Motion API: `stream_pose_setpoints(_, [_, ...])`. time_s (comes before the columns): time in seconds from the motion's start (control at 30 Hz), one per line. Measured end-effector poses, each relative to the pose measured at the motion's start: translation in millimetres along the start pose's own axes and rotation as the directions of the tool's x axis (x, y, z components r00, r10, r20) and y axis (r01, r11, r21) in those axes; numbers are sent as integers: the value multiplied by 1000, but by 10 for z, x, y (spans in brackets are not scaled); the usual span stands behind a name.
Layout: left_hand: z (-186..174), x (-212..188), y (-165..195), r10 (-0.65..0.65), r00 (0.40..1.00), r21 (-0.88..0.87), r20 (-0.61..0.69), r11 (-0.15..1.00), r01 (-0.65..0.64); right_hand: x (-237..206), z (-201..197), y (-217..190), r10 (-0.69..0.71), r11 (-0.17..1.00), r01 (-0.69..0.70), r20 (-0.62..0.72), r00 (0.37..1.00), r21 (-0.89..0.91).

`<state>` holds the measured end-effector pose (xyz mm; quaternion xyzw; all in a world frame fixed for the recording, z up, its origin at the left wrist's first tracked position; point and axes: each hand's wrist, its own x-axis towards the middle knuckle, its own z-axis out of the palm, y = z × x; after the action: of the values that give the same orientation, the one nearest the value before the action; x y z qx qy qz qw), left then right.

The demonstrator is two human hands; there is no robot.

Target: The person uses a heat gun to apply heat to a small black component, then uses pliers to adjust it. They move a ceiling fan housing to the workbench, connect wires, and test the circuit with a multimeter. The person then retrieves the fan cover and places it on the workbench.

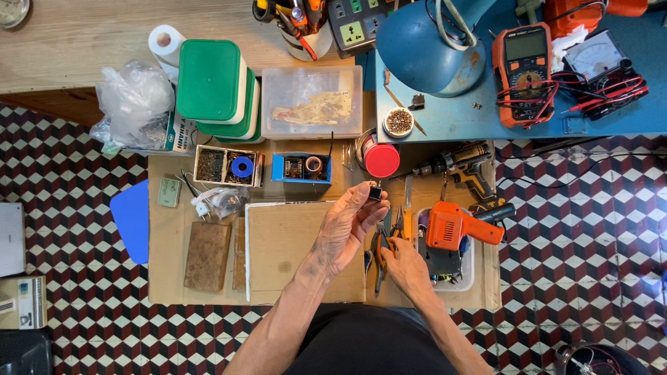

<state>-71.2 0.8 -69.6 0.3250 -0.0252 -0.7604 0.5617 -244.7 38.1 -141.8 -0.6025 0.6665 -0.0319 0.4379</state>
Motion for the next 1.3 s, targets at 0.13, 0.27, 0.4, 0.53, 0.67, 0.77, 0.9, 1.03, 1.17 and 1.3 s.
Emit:
stream_pose_setpoints(0.13, [-69, -10, -60, 1, 1000, -12, 4, 1000, -1, -66, -122, -16, 128, 985, -140, 114, 985, 104])
stream_pose_setpoints(0.27, [-182, 35, -116, 41, 998, 104, -58, 994, -34, -162, -185, 7, 91, 990, -103, 120, 989, 100])
stream_pose_setpoints(0.4, [-211, 54, -177, 197, 960, 430, -201, 898, -94, -175, -142, 26, -64, 998, 65, 43, 997, -26])
stream_pose_setpoints(0.53, [8, -245, -499, 165, 984, 783, 59, 604, -148, -77, -88, 18, -318, 915, 343, 143, 937, -211])
stream_pose_setpoints(0.67, [267, -655, -675, 82, 930, 864, 359, 347, -364, -109, -46, 93, -579, 768, 562, 41, 814, -305])
stream_pose_setpoints(0.77, [402, -945, -746, 118, 853, 828, 508, 205, -522, -284, -3, 156, -395, 847, 403, 97, 914, -348])
stream_pose_setpoints(0.9, [503, -1216, -866, 15, 840, 822, 542, 196, -534, -579, 79, 295, -278, 893, 280, 57, 959, -352])
stream_pose_setpoints(1.03, [586, -1575, -1220, -284, 796, 845, 534, 177, -504, -1103, 203, 708, -2, 948, 1, -2, 1000, -319])
stream_pose_setpoints(1.17, [494, -1876, -1763, -437, 686, 811, 581, 374, -449, -1954, 396, 1401, 203, 967, -218, -116, 972, -129])
stream_pose_setpoints(1.3, [327, -1965, -2347, -517, 760, 907, 395, 351, -233, -2757, 498, 2008, 93, 990, -35, -440, 893, 140])
